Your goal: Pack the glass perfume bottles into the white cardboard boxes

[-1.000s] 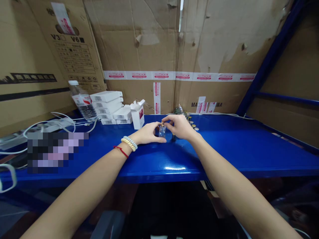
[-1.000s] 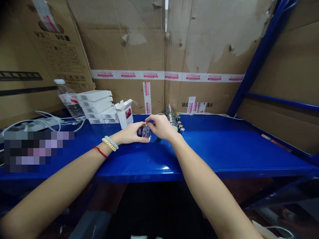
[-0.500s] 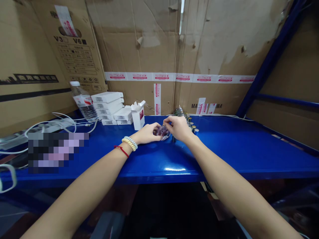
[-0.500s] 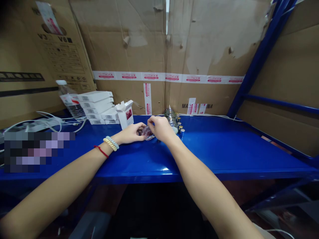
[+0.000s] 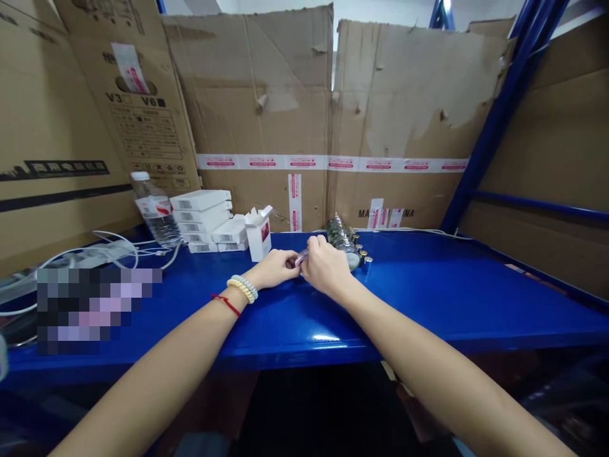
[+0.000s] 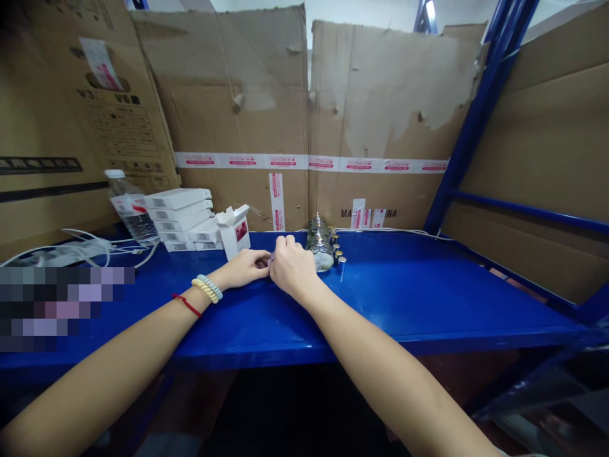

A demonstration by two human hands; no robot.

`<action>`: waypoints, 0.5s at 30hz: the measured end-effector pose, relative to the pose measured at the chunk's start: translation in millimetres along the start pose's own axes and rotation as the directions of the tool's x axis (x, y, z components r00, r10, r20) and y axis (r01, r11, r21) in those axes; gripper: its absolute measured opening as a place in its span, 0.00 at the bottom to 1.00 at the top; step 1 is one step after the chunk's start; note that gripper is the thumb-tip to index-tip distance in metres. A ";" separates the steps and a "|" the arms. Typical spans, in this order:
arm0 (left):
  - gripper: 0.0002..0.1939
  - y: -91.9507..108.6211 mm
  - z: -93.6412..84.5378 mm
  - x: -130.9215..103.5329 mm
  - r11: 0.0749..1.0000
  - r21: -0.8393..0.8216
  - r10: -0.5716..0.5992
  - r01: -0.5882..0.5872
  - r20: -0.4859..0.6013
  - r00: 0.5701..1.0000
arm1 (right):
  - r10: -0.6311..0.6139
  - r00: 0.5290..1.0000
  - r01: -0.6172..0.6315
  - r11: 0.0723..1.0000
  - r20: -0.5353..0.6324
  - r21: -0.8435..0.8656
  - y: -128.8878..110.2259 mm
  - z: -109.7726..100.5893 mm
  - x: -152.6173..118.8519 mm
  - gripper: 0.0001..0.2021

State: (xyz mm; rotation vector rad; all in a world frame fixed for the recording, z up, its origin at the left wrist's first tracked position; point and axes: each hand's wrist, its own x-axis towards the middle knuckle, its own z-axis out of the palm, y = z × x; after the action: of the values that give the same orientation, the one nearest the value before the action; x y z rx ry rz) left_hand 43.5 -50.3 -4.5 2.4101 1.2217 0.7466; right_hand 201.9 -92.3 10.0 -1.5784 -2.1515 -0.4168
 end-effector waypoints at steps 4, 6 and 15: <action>0.13 -3.1 -0.3 1.5 1.000 0.017 0.018 -0.018 0.025 1.000 | -0.002 1.000 0.003 0.999 0.028 -0.037 -2.1 1.8 1.6 0.08; 0.13 -4.0 -0.6 2.1 0.999 0.023 0.025 -0.026 0.034 0.999 | -0.004 0.999 0.006 0.999 0.043 -0.040 -3.8 1.2 2.3 0.08; 0.13 -4.0 -0.7 -0.5 1.000 0.007 0.015 -0.015 0.031 0.999 | 0.030 0.997 -0.036 0.995 0.065 0.095 -3.4 -2.3 -1.1 0.10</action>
State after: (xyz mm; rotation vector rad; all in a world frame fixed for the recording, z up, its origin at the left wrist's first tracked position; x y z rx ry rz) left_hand 40.4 -48.4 -6.1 2.4303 1.1981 0.7073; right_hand 199.3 -95.4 11.5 -1.5909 -2.1552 -0.2515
